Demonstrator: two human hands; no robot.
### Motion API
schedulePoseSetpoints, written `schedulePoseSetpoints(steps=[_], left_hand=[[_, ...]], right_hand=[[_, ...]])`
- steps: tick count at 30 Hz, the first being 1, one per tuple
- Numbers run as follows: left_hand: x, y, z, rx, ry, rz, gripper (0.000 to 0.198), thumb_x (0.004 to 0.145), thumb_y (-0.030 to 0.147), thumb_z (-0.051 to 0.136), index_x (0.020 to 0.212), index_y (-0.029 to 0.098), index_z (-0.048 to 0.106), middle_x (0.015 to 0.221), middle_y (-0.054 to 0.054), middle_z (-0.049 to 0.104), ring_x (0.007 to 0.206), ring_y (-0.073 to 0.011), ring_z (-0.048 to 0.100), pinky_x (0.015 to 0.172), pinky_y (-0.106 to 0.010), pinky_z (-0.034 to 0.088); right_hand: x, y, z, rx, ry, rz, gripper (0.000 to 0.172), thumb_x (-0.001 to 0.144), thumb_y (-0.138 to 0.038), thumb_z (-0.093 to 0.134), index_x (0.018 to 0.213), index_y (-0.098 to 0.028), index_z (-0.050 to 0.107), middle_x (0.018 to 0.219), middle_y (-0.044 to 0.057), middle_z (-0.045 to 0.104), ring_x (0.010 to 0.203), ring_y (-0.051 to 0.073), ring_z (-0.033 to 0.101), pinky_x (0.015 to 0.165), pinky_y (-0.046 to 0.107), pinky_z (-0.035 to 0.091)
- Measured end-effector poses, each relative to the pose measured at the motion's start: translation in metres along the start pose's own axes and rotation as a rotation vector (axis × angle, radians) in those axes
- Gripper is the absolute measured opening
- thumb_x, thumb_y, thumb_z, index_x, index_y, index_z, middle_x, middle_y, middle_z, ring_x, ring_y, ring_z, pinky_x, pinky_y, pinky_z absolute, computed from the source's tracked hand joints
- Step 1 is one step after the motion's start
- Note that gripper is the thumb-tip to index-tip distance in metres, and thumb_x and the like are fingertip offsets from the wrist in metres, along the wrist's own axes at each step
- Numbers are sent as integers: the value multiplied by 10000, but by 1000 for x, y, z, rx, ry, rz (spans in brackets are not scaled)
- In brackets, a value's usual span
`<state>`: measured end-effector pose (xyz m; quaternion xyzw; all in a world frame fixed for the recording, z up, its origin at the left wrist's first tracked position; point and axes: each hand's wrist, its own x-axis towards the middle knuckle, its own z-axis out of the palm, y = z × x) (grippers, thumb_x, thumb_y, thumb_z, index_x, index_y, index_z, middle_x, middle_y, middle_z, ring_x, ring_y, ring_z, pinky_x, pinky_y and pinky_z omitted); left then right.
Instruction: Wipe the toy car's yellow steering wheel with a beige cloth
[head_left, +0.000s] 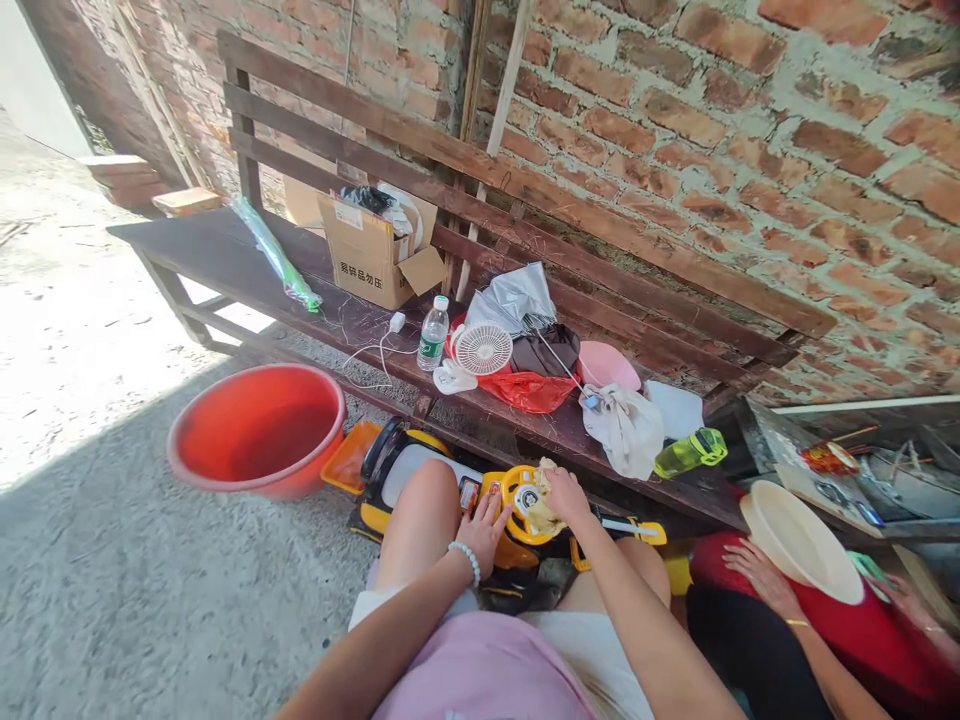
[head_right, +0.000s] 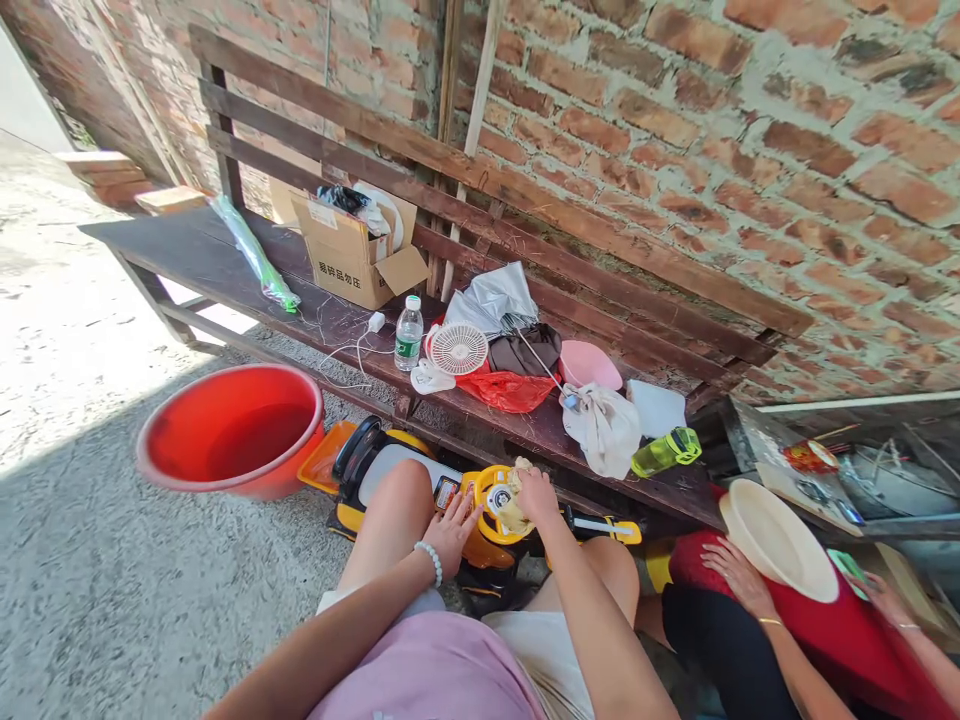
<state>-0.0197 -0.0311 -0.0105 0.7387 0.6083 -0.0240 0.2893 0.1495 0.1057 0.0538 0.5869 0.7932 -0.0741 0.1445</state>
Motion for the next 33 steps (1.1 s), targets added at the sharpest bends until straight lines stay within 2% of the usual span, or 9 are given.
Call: schedulePoseSetpoints(steps=[3, 7, 13, 17, 20, 23, 25, 30, 33], left_hand=[[-3, 3, -4, 8, 7, -15, 1144, 696, 171, 663, 1658, 225, 46, 1719, -88, -53, 1587, -347, 40, 1187, -575, 328], [-8, 7, -9, -2, 18, -39, 1121, 712, 188, 673, 1657, 197, 69, 1720, -106, -36, 1588, -336, 51, 1181, -539, 359], [-5, 7, -3, -3, 34, -48, 1147, 682, 155, 667, 1656, 187, 62, 1723, -123, -16, 1587, -342, 51, 1175, -533, 370], [-5, 5, -1, 0, 19, -70, 1178, 653, 133, 658, 1657, 212, 49, 1724, -99, -55, 1587, -348, 28, 1175, -540, 371], [-5, 4, -1, -4, 25, -57, 1146, 678, 145, 644, 1657, 195, 50, 1723, -103, -61, 1588, -340, 29, 1184, -537, 363], [-2, 3, -3, 3, 28, -31, 1105, 704, 186, 642, 1653, 137, 77, 1721, -137, -35, 1589, -327, 56, 1218, -514, 320], [0, 3, -4, -5, 29, -24, 1076, 716, 230, 642, 1647, 104, 117, 1719, -159, -5, 1585, -334, 87, 1236, -508, 287], [2, 3, -3, -36, 51, -41, 1044, 732, 265, 609, 1639, 62, 132, 1717, -166, 49, 1582, -340, 110, 1259, -515, 230], [-2, 5, -4, -29, 76, -57, 995, 765, 282, 563, 1627, 17, 143, 1716, -164, 61, 1587, -317, 86, 1271, -498, 206]], right_hand=[[-25, -1, 11, -67, -23, 94, 509, 925, -162, 490, 1426, -177, 579, 1303, 177, 600, 1190, 291, 575, 1002, 358, 410], [-70, -28, 35, -87, -6, 147, 445, 966, -180, 423, 1374, -141, 597, 1284, 204, 604, 1146, 305, 617, 966, 367, 443], [-112, -45, 49, 53, -41, -18, 519, 897, -96, 390, 1347, -205, 625, 1288, 157, 616, 1073, 269, 663, 888, 326, 480], [-92, -14, 26, 266, 51, -129, 584, 839, -99, 455, 1388, -232, 603, 1312, 94, 617, 1169, 217, 623, 980, 274, 448], [-53, 2, 3, 272, 200, -66, 610, 851, -102, 449, 1436, -226, 574, 1408, 85, 577, 1199, 224, 581, 1023, 277, 412], [-17, -9, -6, 192, 124, 31, 597, 855, -84, 464, 1418, -221, 609, 1471, 76, 559, 1190, 242, 573, 1009, 292, 408], [-5, -26, -2, 127, 98, -12, 572, 862, -84, 480, 1397, -212, 636, 1510, 72, 540, 1262, 267, 527, 1034, 312, 393], [-12, -45, 12, 100, 129, -256, 566, 875, -48, 424, 1357, -210, 671, 1484, 57, 574, 1261, 258, 504, 1061, 327, 378], [-27, -41, 11, 123, 94, -425, 479, 875, -74, 451, 1232, -221, 734, 1300, 66, 676, 1174, 253, 533, 994, 327, 413]])
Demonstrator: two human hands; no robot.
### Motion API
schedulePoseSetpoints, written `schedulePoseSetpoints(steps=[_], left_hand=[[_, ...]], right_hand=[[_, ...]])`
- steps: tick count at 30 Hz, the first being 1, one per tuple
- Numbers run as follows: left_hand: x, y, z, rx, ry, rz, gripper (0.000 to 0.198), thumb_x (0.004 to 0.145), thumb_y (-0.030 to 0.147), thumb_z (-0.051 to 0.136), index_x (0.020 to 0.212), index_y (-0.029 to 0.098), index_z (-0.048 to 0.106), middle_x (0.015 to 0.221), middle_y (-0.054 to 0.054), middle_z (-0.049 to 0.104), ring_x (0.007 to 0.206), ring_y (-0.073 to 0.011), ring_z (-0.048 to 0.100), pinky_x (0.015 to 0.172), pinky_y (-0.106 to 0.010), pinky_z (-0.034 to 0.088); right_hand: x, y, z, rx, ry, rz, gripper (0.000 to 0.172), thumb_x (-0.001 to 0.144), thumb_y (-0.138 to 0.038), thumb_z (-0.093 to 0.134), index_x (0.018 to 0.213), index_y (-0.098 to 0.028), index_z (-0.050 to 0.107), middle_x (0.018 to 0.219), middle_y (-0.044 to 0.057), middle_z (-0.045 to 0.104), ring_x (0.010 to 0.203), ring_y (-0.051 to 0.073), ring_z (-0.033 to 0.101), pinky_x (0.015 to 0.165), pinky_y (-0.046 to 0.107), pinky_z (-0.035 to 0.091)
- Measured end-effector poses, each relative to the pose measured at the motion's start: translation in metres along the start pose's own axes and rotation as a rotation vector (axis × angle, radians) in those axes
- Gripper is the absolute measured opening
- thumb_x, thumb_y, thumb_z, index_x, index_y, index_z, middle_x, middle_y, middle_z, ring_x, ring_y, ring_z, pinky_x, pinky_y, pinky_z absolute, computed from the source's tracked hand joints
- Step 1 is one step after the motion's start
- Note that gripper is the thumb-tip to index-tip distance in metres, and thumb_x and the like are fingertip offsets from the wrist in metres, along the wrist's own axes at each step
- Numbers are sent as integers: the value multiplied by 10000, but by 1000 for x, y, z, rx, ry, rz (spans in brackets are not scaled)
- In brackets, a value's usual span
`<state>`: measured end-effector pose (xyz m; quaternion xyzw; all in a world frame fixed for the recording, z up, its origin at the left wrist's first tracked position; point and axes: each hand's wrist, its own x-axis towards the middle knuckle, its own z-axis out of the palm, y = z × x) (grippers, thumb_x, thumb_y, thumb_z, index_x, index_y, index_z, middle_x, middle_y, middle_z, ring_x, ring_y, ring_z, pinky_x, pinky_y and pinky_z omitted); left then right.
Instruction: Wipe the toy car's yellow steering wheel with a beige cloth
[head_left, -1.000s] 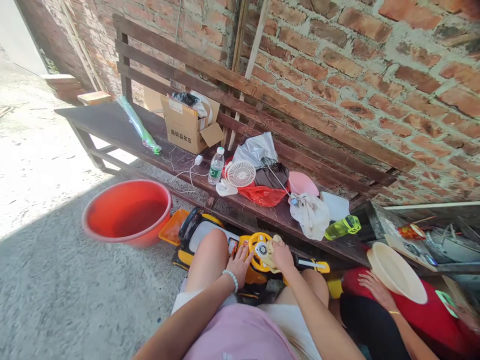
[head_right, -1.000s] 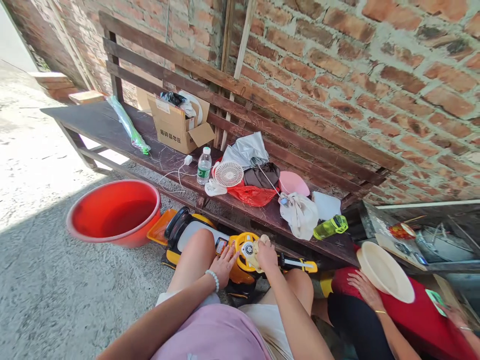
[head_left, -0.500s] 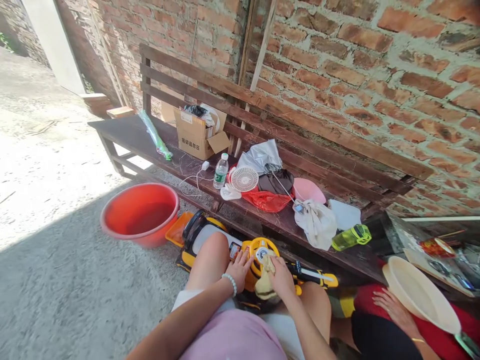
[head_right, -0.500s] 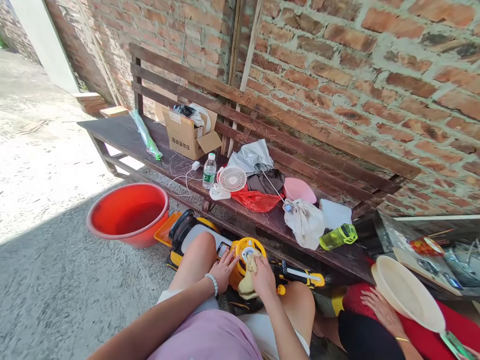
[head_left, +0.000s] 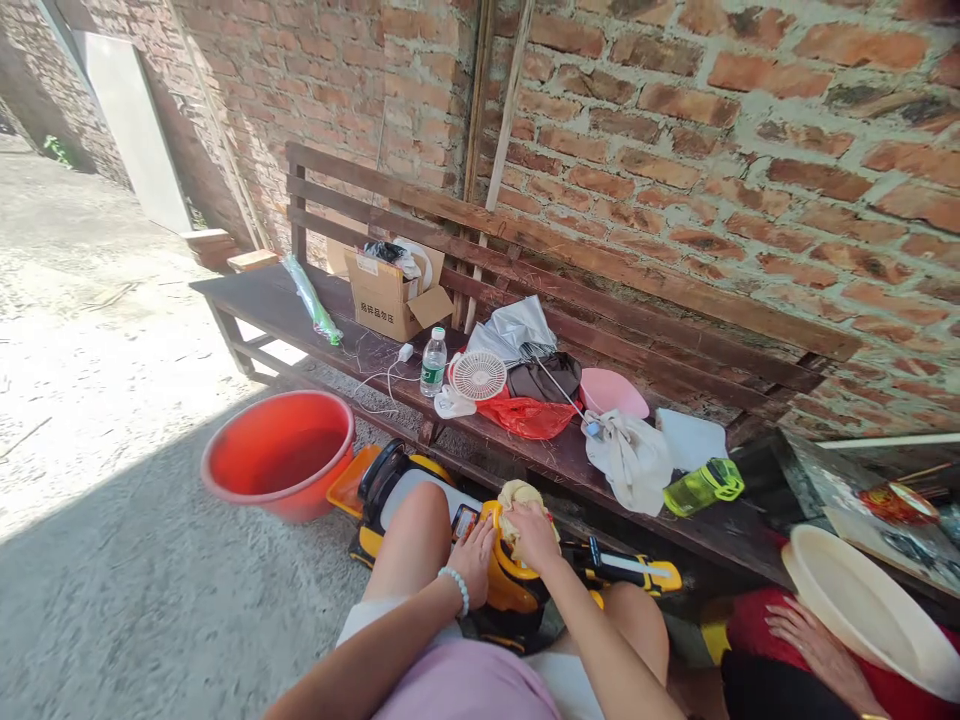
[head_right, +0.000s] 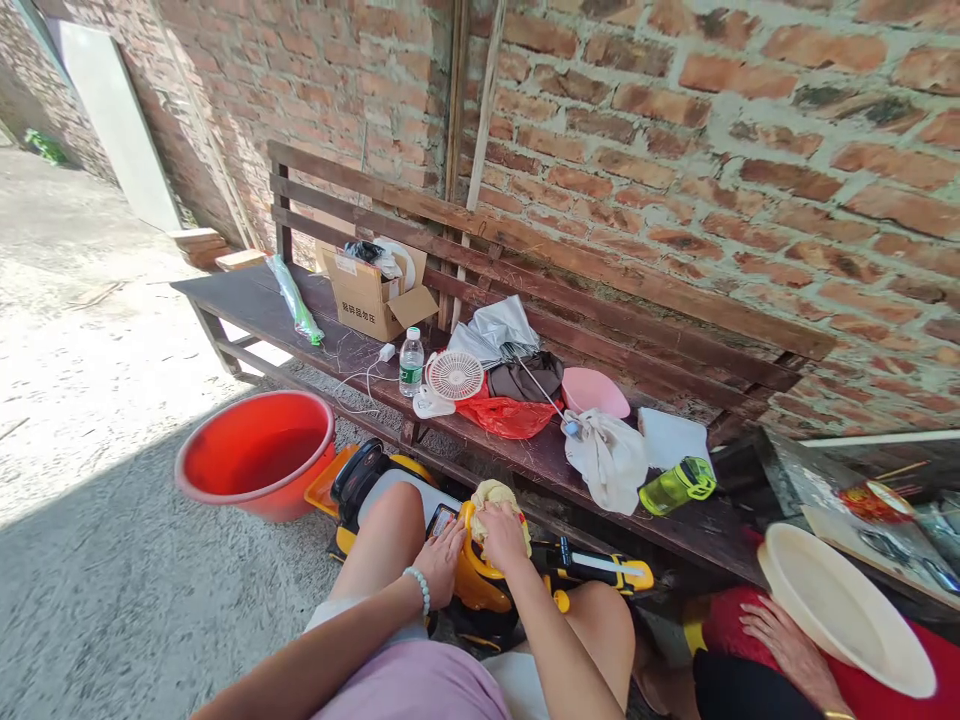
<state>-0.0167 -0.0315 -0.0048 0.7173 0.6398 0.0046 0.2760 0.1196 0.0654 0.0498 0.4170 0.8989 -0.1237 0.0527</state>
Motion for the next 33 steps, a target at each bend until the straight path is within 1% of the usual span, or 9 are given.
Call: schedulePoseSetpoints(steps=[3, 8, 12, 15, 19, 24, 28, 31, 33], left_hand=[[-5, 4, -3, 32, -17, 5, 1012, 754, 310, 571, 1621, 0, 151, 1714, -171, 56, 1589, -329, 41, 1272, -511, 196], [-11, 7, -2, 109, -56, 19, 1120, 673, 291, 613, 1632, 26, 99, 1712, -172, 17, 1587, -345, 22, 1225, -541, 284], [-8, 4, 2, 142, 4, 79, 1130, 690, 289, 618, 1649, 104, 50, 1719, -112, -31, 1588, -341, 25, 1232, -567, 250], [-4, 6, 2, 157, -13, 141, 1074, 732, 313, 604, 1649, 107, 85, 1722, -106, 13, 1589, -334, 44, 1246, -591, 201], [-2, 10, -6, 189, -48, 160, 1054, 727, 325, 633, 1636, 74, 163, 1714, -144, 88, 1588, -335, 64, 1265, -608, 97], [-3, 10, -15, 173, -77, 173, 1025, 735, 298, 628, 1637, 99, 183, 1715, -125, 95, 1589, -312, 74, 1268, -600, 101], [2, 7, -10, 155, -80, 155, 931, 814, 295, 563, 1646, 148, 172, 1718, -97, 84, 1589, -313, 79, 1238, -640, 187], [8, 2, -1, 158, -87, 138, 902, 829, 259, 531, 1646, 146, 168, 1719, -87, 69, 1588, -317, 83, 1210, -658, 254], [11, -2, 4, 177, -69, 138, 999, 773, 256, 594, 1651, 147, 130, 1719, -84, 43, 1588, -329, 72, 1211, -648, 265]], right_hand=[[-16, -7, 0, 20, -38, -68, 397, 899, -99, 441, 1111, -210, 759, 1127, 79, 708, 1128, 254, 544, 947, 324, 423], [-53, -15, 16, 78, -53, -43, 443, 847, -55, 458, 1140, -234, 739, 1123, 72, 699, 1127, 246, 552, 937, 308, 425], [-85, -3, 29, 63, -22, 14, 498, 853, -38, 419, 1184, -248, 726, 1175, 66, 685, 1148, 246, 554, 945, 303, 424], [-97, 10, 25, 59, -27, 74, 547, 818, -31, 434, 1222, -256, 726, 1200, 65, 691, 1155, 255, 564, 974, 313, 425], [-85, 25, -1, 34, 32, 165, 616, 795, -20, 434, 1300, -245, 706, 1290, 74, 679, 1214, 257, 549, 1030, 321, 410], [-36, 38, -24, 20, 92, 227, 722, 796, -27, 465, 1472, -260, 566, 1534, 54, 516, 1378, 244, 443, 1114, 332, 353], [-10, 48, -7, 97, -20, 384, 738, 842, -107, 513, 1554, -293, 446, 1604, 95, 409, 1358, 270, 502, 1075, 361, 393], [-13, 52, 13, 175, 19, 470, 715, 925, -211, 476, 1619, -208, 302, 1464, 172, 521, 1222, 254, 618, 1043, 344, 426], [-22, 51, 25, 161, 51, 506, 710, 937, -227, 462, 1619, -161, 277, 1397, 193, 556, 1156, 254, 654, 1008, 341, 456]])
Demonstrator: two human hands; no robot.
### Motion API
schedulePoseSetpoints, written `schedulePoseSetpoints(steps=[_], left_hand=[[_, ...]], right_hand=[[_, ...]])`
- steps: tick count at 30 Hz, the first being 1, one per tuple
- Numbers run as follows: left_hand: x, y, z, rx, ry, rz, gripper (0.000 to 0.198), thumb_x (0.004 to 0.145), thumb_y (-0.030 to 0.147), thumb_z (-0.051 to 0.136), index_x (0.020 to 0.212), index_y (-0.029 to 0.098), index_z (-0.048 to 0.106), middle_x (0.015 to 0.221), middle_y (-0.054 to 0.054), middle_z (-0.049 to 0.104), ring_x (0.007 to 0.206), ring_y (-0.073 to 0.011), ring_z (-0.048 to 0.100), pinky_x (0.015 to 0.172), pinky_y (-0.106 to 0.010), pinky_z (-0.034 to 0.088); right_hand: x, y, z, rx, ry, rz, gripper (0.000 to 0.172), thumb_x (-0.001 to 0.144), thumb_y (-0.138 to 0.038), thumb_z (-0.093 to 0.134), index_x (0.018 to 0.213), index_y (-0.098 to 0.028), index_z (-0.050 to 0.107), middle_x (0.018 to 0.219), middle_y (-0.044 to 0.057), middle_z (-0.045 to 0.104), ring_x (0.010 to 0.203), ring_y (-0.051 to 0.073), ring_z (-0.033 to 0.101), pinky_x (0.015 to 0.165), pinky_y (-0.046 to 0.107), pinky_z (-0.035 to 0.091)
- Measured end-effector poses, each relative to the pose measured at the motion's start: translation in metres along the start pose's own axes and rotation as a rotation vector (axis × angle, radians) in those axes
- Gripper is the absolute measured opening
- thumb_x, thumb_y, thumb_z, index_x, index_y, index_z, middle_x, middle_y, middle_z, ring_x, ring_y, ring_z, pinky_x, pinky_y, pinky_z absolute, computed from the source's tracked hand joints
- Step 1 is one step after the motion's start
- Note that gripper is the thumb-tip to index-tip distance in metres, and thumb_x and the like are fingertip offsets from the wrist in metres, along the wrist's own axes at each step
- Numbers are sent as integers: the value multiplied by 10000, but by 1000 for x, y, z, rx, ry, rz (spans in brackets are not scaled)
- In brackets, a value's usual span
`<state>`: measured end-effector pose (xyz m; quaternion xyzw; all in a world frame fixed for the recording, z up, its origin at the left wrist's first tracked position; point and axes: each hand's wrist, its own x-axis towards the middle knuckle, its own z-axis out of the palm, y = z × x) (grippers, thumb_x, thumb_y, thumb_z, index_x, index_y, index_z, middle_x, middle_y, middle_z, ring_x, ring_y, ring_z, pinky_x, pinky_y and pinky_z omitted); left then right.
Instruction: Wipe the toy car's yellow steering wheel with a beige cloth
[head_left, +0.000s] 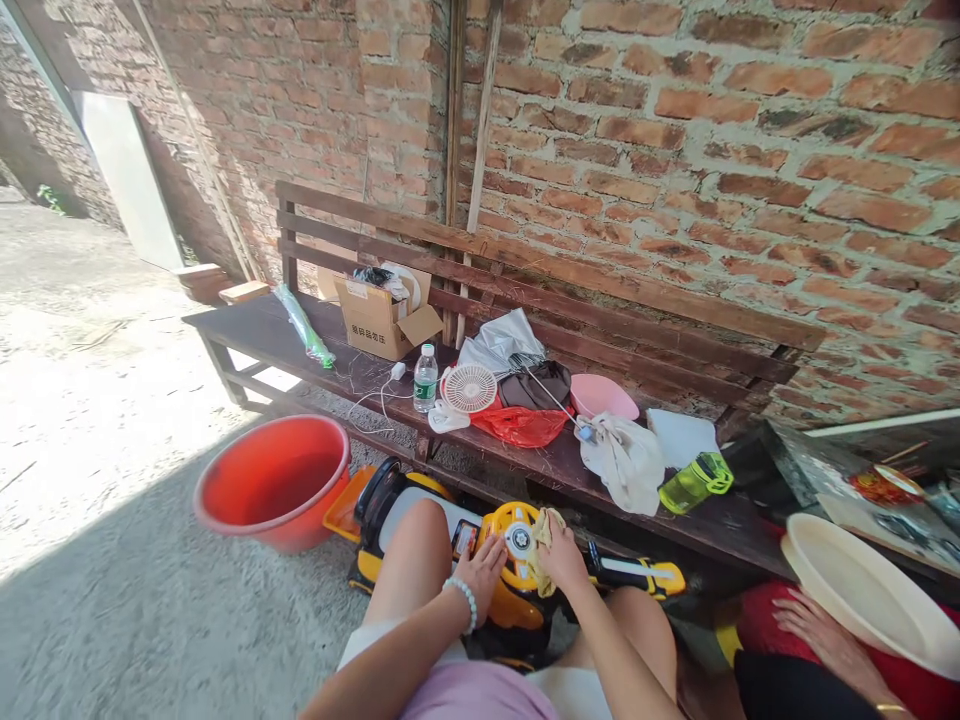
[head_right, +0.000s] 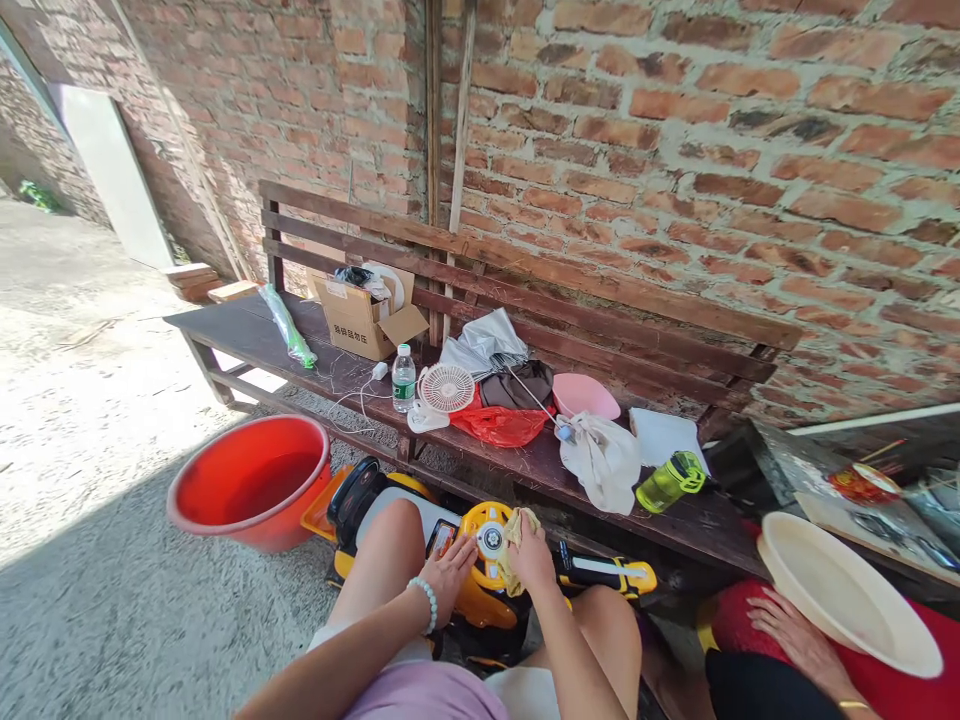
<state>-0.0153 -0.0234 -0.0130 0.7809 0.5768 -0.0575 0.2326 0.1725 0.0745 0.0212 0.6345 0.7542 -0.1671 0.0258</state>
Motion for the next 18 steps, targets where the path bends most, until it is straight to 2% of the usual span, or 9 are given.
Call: schedulePoseSetpoints(steps=[3, 5, 7, 10, 13, 15, 18], left_hand=[[1, -4, 1, 42, 30, -16, 1167, 674, 243, 677, 1654, 144, 49, 1718, -78, -2, 1589, -332, 48, 1231, -604, 253], [0, -5, -1, 55, 34, -24, 1193, 661, 237, 687, 1651, 131, 31, 1718, -80, -8, 1590, -324, 43, 1246, -575, 234], [0, -5, -3, 56, 45, -20, 1158, 692, 251, 676, 1651, 124, 40, 1719, -84, -3, 1591, -319, 35, 1259, -568, 199], [1, -4, 0, 44, 96, -19, 999, 807, 284, 590, 1652, 126, 81, 1719, -88, 21, 1592, -312, 27, 1266, -590, 146], [1, -1, 8, 25, 142, -28, 873, 880, 282, 499, 1651, 128, 121, 1718, -87, 56, 1592, -307, 44, 1270, -598, 128], [-1, 0, 10, 13, 147, -19, 845, 890, 271, 476, 1652, 145, 135, 1718, -78, 83, 1592, -305, 53, 1273, -599, 118], [-8, 2, 7, -5, 126, 14, 857, 874, 288, 500, 1652, 164, 161, 1717, -72, 101, 1592, -312, 49, 1275, -608, 87]], right_hand=[[-19, 0, 10, -66, 24, 43, 692, 918, -205, 479, 1591, -164, 325, 1367, 211, 567, 1073, 262, 689, 932, 352, 501], [-32, -5, 15, -100, 5, 68, 669, 923, -215, 479, 1576, -154, 349, 1326, 230, 585, 1012, 273, 711, 888, 367, 522], [-47, -13, 18, -127, -32, 100, 657, 929, -217, 473, 1571, -139, 357, 1300, 253, 597, 972, 289, 727, 860, 387, 535], [-71, -22, 26, -162, -92, 94, 661, 919, -161, 449, 1576, -153, 376, 1311, 258, 609, 1005, 300, 729, 856, 388, 542], [-92, -22, 30, -152, -152, -13, 709, 885, -102, 452, 1580, -228, 401, 1375, 200, 610, 1111, 281, 704, 904, 349, 528], [-96, -16, 25, -99, -160, -102, 749, 847, -85, 479, 1569, -280, 426, 1445, 132, 584, 1218, 260, 654, 979, 320, 499], [-81, -7, 2, 1, -39, -174, 824, 797, -76, 490, 1577, -326, 398, 1532, 48, 513, 1320, 233, 571, 1056, 307, 458]])
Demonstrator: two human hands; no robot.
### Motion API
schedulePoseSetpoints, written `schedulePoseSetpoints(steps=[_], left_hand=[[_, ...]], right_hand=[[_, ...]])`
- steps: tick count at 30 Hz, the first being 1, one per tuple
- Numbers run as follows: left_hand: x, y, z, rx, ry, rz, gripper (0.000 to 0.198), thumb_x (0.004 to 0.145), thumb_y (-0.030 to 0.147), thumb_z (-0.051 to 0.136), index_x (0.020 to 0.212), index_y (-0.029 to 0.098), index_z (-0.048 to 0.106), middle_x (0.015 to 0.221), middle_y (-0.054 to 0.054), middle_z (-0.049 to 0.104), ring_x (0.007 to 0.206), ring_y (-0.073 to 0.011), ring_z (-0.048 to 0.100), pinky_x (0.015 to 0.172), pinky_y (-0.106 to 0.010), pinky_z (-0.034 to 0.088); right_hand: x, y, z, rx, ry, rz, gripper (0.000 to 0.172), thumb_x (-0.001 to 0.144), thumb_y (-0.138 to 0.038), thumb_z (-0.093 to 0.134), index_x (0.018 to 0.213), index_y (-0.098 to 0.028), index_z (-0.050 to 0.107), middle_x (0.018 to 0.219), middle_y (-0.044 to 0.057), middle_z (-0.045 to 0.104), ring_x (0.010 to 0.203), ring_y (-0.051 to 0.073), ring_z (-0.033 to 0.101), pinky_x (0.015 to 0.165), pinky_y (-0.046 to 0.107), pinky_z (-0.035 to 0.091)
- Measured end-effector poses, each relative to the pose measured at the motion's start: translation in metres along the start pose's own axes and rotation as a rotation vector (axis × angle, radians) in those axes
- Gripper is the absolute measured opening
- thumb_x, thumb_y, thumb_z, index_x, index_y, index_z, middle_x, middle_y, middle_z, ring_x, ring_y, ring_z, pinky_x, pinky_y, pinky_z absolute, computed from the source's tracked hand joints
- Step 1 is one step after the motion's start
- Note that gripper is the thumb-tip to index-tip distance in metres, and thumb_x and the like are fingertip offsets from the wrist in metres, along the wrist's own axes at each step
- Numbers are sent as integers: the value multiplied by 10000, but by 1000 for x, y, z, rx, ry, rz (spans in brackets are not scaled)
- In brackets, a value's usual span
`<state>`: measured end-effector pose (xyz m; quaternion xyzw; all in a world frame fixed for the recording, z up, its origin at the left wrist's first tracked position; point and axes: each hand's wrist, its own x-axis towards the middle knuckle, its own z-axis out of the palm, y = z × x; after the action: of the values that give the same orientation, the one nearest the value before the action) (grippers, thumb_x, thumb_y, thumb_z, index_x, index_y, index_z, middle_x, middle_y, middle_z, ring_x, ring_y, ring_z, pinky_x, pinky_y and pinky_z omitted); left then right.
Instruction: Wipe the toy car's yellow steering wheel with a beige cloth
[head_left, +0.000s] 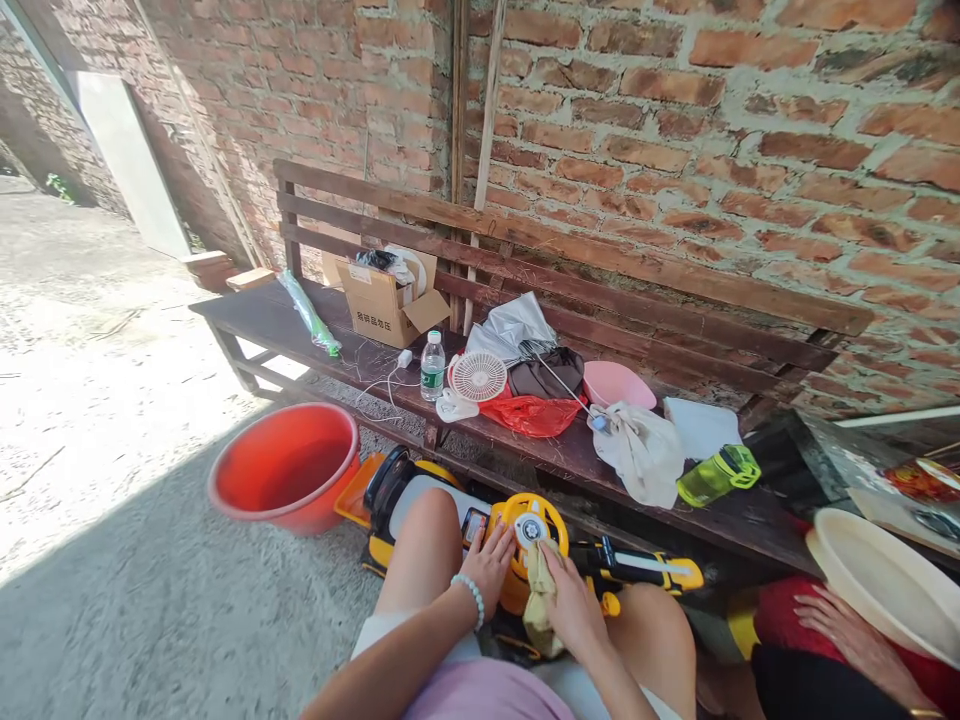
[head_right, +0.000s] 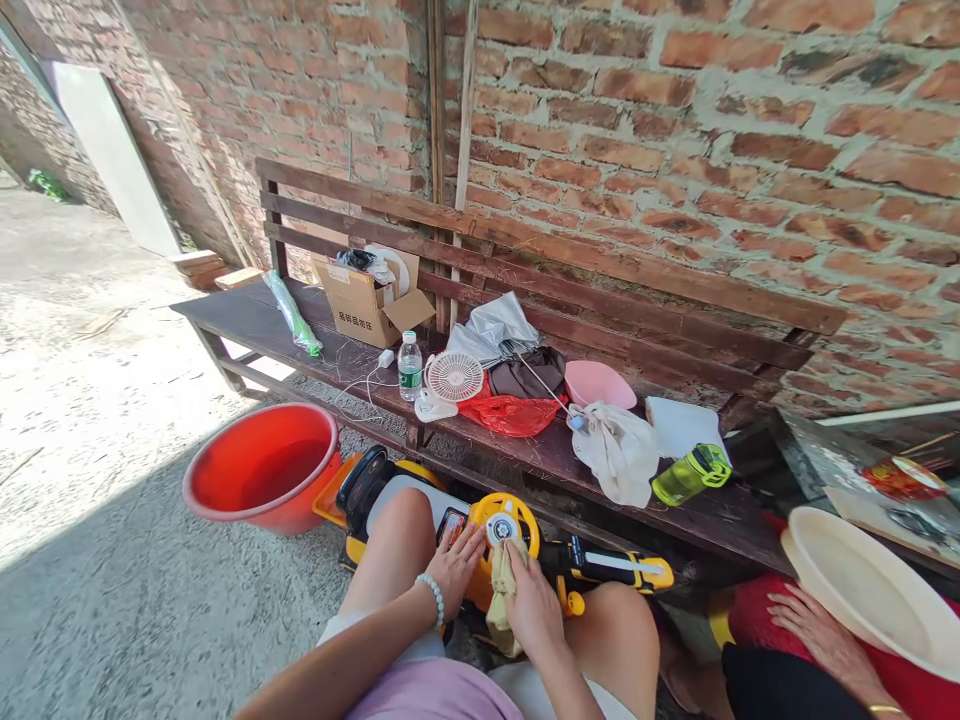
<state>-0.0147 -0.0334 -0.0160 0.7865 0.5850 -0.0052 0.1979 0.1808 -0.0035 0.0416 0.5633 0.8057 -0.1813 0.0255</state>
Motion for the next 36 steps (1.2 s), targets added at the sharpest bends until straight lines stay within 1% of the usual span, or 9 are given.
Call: schedulePoseSetpoints(steps=[4, 9, 14, 17, 20, 24, 28, 33, 36], left_hand=[[-4, 1, -9, -29, -38, 25, 915, 819, 334, 571, 1641, 149, 213, 1719, -92, 71, 1591, -326, 36, 1270, -611, 81], [-1, -4, -10, -92, -106, -17, 986, 762, 296, 555, 1646, 115, 155, 1719, -90, 26, 1593, -303, 35, 1259, -585, 177], [-2, -6, 3, -121, -57, -54, 1083, 718, 267, 535, 1645, 80, 7, 1715, -87, -50, 1593, -294, -6, 1271, -534, 178], [-2, -2, 9, -116, -38, -87, 1107, 715, 270, 537, 1632, 53, -44, 1710, -107, -62, 1591, -301, -21, 1278, -515, 162], [2, 1, 11, -76, -58, -82, 1117, 715, 288, 548, 1630, 49, -47, 1709, -113, -54, 1589, -314, -22, 1276, -533, 139], [6, 0, 11, -9, -69, -78, 1083, 726, 304, 551, 1645, 100, 17, 1711, -82, -58, 1587, -337, -25, 1266, -589, 100], [4, -4, 11, 22, -57, -78, 1064, 730, 293, 562, 1648, 109, 56, 1716, -63, -45, 1588, -336, -20, 1266, -596, 67], [1, -3, 12, 24, -50, -88, 1013, 759, 282, 553, 1651, 123, 99, 1718, -54, -61, 1589, -333, -19, 1261, -601, 103], [2, -3, 11, 41, -62, -100, 1011, 737, 283, 571, 1647, 128, 158, 1716, -48, -80, 1589, -337, -28, 1258, -605, 105]], right_hand=[[50, 1, -31, -40, 211, 19, 823, 802, -65, 466, 1584, -312, 392, 1557, 44, 477, 1333, 255, 518, 1074, 336, 432], [92, -22, -18, -116, 77, -6, 684, 815, -42, 467, 1431, -304, 607, 1559, 41, 497, 1352, 288, 468, 1108, 413, 375], [63, -24, 0, 46, 41, -214, 604, 780, -32, 509, 1301, -270, 697, 1440, 59, 601, 1277, 236, 530, 1118, 335, 354], [30, -19, 5, 144, -21, -233, 615, 759, -14, 493, 1286, -260, 695, 1318, 52, 661, 1231, 211, 562, 1081, 297, 389], [3, -19, 10, 159, -22, -266, 499, 831, -48, 462, 1191, -266, 730, 1199, 51, 683, 1164, 216, 580, 1023, 296, 428], [-11, -23, 8, 114, -16, -230, 458, 858, -76, 473, 1180, -265, 738, 1176, 70, 679, 1153, 235, 573, 1006, 308, 440], [-6, -20, -13, 136, -42, -197, 584, 790, -37, 469, 1266, -269, 715, 1225, 59, 681, 1175, 226, 577, 1036, 289, 425], [31, -18, -51, 146, 130, -151, 739, 752, -33, 469, 1439, -273, 597, 1480, 28, 554, 1295, 226, 490, 1130, 307, 356], [60, -21, -54, 69, 37, -122, 758, 776, -46, 483, 1478, -325, 548, 1585, 0, 446, 1395, 252, 403, 1155, 374, 324]])
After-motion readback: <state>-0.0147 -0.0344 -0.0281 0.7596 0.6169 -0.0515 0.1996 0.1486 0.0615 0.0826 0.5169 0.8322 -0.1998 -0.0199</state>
